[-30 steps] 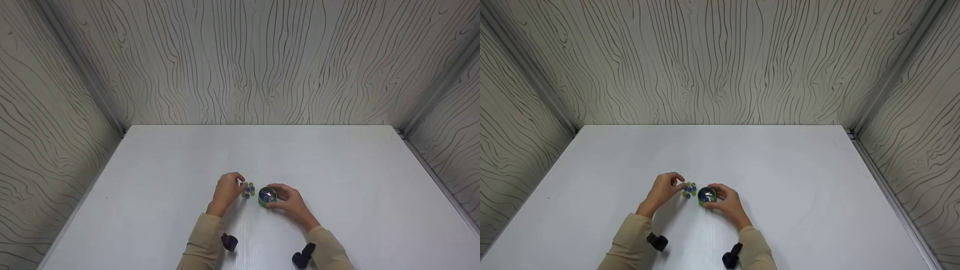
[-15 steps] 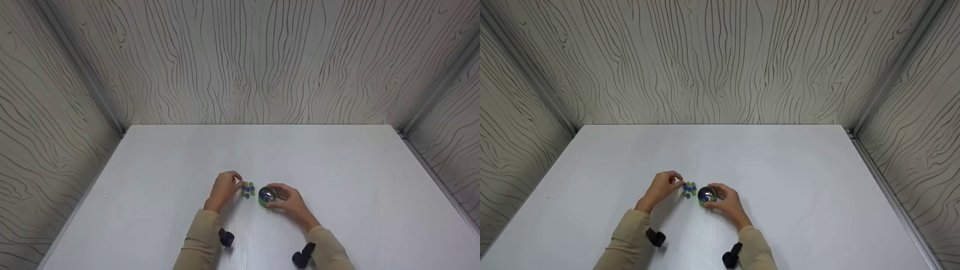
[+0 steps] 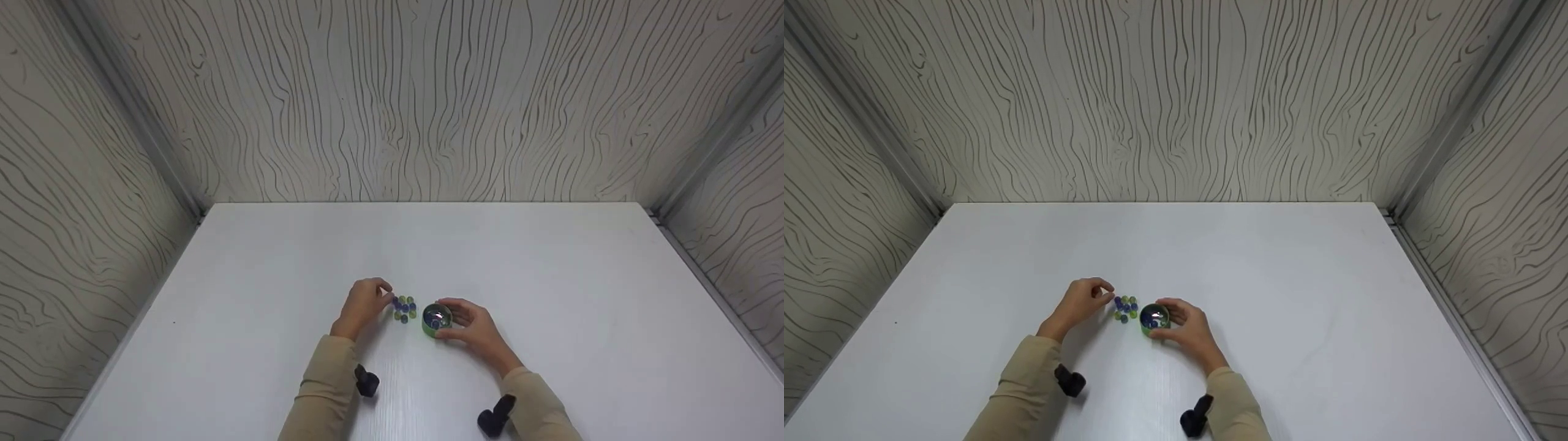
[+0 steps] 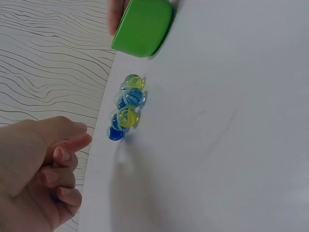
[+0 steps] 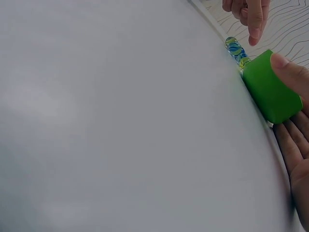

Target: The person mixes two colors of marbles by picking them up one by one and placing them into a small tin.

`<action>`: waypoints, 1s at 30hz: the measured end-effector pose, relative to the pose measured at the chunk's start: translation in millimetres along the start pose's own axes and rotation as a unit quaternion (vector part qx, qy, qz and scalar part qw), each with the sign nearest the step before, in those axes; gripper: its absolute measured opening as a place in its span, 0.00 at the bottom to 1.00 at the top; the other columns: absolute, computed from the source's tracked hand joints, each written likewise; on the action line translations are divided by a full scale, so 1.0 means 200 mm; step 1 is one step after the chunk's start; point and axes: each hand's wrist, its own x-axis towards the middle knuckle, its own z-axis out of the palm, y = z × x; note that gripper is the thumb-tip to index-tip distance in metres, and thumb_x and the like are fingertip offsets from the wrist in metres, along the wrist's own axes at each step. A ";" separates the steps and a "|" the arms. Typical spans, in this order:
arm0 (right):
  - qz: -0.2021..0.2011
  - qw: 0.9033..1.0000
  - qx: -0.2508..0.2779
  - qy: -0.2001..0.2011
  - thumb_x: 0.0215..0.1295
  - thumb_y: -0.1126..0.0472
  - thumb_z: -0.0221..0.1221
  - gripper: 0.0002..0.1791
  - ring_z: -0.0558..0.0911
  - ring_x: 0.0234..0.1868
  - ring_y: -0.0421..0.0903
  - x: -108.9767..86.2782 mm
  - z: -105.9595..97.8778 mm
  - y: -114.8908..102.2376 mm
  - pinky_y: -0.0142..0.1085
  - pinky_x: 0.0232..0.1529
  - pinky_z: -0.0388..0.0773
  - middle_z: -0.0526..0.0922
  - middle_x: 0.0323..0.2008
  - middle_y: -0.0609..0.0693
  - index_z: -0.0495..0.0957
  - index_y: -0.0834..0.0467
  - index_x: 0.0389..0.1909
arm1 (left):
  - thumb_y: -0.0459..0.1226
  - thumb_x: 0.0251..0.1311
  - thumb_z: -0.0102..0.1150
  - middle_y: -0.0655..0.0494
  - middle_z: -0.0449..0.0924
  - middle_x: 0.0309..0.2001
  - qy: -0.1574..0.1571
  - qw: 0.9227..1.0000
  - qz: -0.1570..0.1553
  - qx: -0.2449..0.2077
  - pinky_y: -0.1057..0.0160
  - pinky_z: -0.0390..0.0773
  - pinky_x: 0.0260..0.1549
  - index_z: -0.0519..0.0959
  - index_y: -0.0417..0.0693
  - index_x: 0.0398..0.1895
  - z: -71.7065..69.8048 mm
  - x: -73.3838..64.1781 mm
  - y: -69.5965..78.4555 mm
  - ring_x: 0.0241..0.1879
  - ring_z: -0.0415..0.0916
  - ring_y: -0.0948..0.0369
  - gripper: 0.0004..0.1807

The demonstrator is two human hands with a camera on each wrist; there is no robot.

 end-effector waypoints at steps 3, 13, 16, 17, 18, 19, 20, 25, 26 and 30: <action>0.002 1.000 0.003 0.002 0.46 0.60 0.73 0.38 0.73 0.65 0.59 0.00 0.00 0.00 0.35 0.64 0.71 0.75 0.61 0.63 0.72 0.64 0.60 | 0.36 0.62 0.60 0.51 0.79 0.31 -0.005 1.000 -0.012 0.002 0.66 0.68 0.30 0.83 0.40 0.42 0.00 0.01 0.00 0.29 0.66 0.63 0.10; -0.003 1.000 -0.011 0.005 0.46 0.60 0.73 0.36 0.74 0.65 0.59 0.00 0.00 -0.01 0.35 0.63 0.72 0.76 0.61 0.63 0.73 0.63 0.59 | 0.36 0.62 0.58 0.48 0.81 0.37 -0.034 0.999 -0.032 -0.012 0.59 0.76 0.40 0.82 0.40 0.45 0.03 0.03 -0.02 0.34 0.71 0.60 0.12; -0.005 1.000 -0.013 0.004 0.47 0.59 0.73 0.36 0.74 0.65 0.59 -0.01 0.00 -0.01 0.37 0.63 0.72 0.76 0.61 0.62 0.73 0.63 0.59 | 0.37 0.63 0.57 0.47 0.82 0.41 -0.037 0.999 -0.036 -0.010 0.56 0.77 0.45 0.82 0.40 0.46 0.04 0.03 -0.02 0.37 0.73 0.59 0.13; -0.003 1.000 -0.010 0.004 0.47 0.60 0.73 0.36 0.74 0.65 0.59 -0.01 0.00 -0.01 0.37 0.64 0.71 0.76 0.61 0.62 0.73 0.62 0.59 | 0.37 0.63 0.57 0.47 0.83 0.42 -0.037 0.999 -0.035 -0.009 0.55 0.77 0.46 0.82 0.40 0.47 0.04 0.03 -0.02 0.37 0.73 0.59 0.13; -0.005 1.000 -0.010 0.003 0.47 0.60 0.73 0.36 0.74 0.65 0.59 -0.01 0.00 -0.01 0.37 0.64 0.71 0.76 0.61 0.62 0.73 0.63 0.59 | 0.36 0.62 0.57 0.46 0.83 0.42 -0.037 0.999 -0.033 -0.008 0.55 0.78 0.46 0.82 0.40 0.47 0.04 0.03 -0.02 0.38 0.74 0.58 0.13; -0.004 1.000 -0.008 0.002 0.47 0.59 0.73 0.36 0.74 0.65 0.59 -0.01 0.00 -0.01 0.38 0.64 0.71 0.76 0.61 0.62 0.72 0.62 0.60 | 0.36 0.63 0.56 0.46 0.83 0.42 -0.038 0.999 -0.033 -0.010 0.54 0.78 0.47 0.82 0.40 0.47 0.04 0.03 -0.02 0.38 0.74 0.58 0.13; -0.001 1.000 -0.005 0.001 0.47 0.59 0.73 0.36 0.74 0.65 0.58 -0.01 0.00 -0.02 0.38 0.64 0.71 0.76 0.61 0.62 0.72 0.62 0.60 | 0.36 0.63 0.56 0.46 0.83 0.43 -0.038 0.999 -0.030 -0.009 0.54 0.78 0.47 0.82 0.40 0.47 0.04 0.03 -0.02 0.39 0.75 0.58 0.13; 0.008 1.000 0.009 -0.004 0.48 0.59 0.73 0.37 0.72 0.67 0.58 -0.02 -0.01 -0.02 0.38 0.66 0.69 0.75 0.62 0.61 0.72 0.62 0.61 | 0.35 0.63 0.55 0.45 0.82 0.43 -0.039 0.999 -0.020 -0.002 0.54 0.77 0.46 0.82 0.38 0.47 0.05 0.02 -0.01 0.39 0.75 0.57 0.13; 0.007 1.000 0.009 -0.005 0.48 0.59 0.72 0.37 0.72 0.67 0.58 -0.02 -0.01 -0.02 0.38 0.66 0.69 0.75 0.62 0.61 0.71 0.62 0.61 | 0.35 0.63 0.55 0.45 0.82 0.43 -0.039 0.999 -0.020 0.000 0.54 0.78 0.46 0.82 0.38 0.47 0.05 0.02 -0.01 0.39 0.75 0.56 0.13; 0.003 1.000 0.007 -0.005 0.48 0.60 0.72 0.37 0.72 0.67 0.58 -0.02 -0.01 -0.02 0.38 0.66 0.70 0.75 0.62 0.62 0.71 0.62 0.61 | 0.35 0.63 0.55 0.45 0.83 0.45 -0.043 0.999 -0.028 -0.006 0.54 0.78 0.47 0.82 0.39 0.47 0.06 0.02 -0.01 0.42 0.78 0.56 0.13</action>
